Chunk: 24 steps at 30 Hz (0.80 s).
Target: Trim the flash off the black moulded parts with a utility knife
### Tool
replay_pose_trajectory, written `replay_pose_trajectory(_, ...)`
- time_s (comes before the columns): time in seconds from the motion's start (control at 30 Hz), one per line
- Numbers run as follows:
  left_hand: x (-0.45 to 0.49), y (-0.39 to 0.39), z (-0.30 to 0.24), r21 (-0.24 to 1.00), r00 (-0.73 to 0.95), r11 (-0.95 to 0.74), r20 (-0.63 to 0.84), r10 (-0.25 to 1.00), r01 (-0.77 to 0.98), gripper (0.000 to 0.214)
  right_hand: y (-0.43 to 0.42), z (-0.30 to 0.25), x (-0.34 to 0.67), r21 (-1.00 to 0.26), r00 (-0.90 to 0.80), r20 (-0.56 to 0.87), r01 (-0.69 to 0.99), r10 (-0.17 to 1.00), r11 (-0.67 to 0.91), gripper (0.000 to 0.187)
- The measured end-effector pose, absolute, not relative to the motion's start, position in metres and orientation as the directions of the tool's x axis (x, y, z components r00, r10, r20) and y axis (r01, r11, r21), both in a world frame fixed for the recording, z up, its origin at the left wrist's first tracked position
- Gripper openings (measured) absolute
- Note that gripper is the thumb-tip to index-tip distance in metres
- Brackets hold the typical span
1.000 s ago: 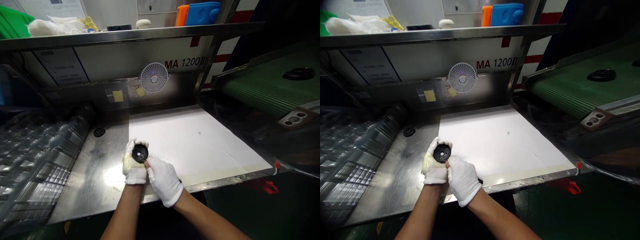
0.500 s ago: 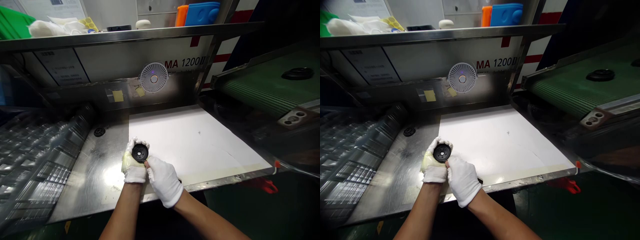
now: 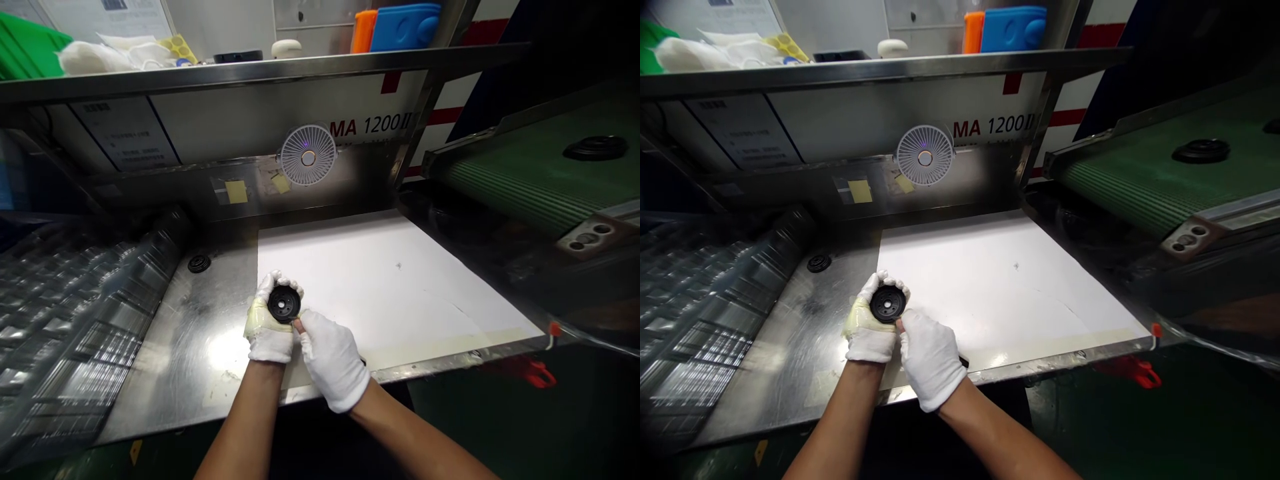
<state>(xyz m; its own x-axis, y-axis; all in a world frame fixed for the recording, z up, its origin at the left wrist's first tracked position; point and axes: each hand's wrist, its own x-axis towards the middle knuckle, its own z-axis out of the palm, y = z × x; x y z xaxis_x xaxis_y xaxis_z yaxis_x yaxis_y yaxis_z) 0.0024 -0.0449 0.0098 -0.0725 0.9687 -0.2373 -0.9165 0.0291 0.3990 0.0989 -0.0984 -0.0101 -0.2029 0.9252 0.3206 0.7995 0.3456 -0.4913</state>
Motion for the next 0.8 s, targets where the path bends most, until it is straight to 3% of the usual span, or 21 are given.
replay_pose_trajectory(0.07, 0.000, -0.046, 0.009, 0.410, -0.082, 0.020, -0.228, 0.970, -0.912, 0.002, -0.099, -0.010, 0.098, -0.481, -0.211, 0.327, 0.802, 0.921, 0.354, 0.016)
replay_pose_trajectory(0.2, -0.006, -0.055, 0.005, 0.498, 0.023, 0.126, -0.207, 0.978, -0.858, 0.025, -0.096, -0.008, 0.106, -0.492, -0.209, 0.324, 0.796, 0.923, 0.353, 0.016)
replay_pose_trajectory(0.27, -0.007, -0.057, 0.003, 0.495, 0.052, 0.142, -0.191, 0.980, -0.857, 0.023, -0.094, -0.008, 0.110, -0.506, -0.189, 0.297, 0.800, 0.936, 0.322, 0.016)
replay_pose_trajectory(0.4, -0.001, -0.052, 0.002, 0.439, -0.033, 0.068, -0.219, 0.975, -0.896, 0.006, -0.094, -0.010, 0.110, -0.518, -0.176, 0.271, 0.802, 0.946, 0.297, 0.014)
replay_pose_trajectory(0.6, 0.002, -0.050, 0.004, 0.443, -0.157, -0.050, -0.208, 0.966, -0.895, 0.007, -0.097, -0.011, 0.101, -0.482, -0.189, 0.302, 0.815, 0.934, 0.321, 0.015)
replay_pose_trajectory(0.8, -0.006, -0.055, -0.001, 0.507, 0.014, 0.117, -0.202, 0.979, -0.854, 0.018, -0.096, -0.009, 0.105, -0.515, -0.196, 0.288, 0.794, 0.937, 0.324, 0.012)
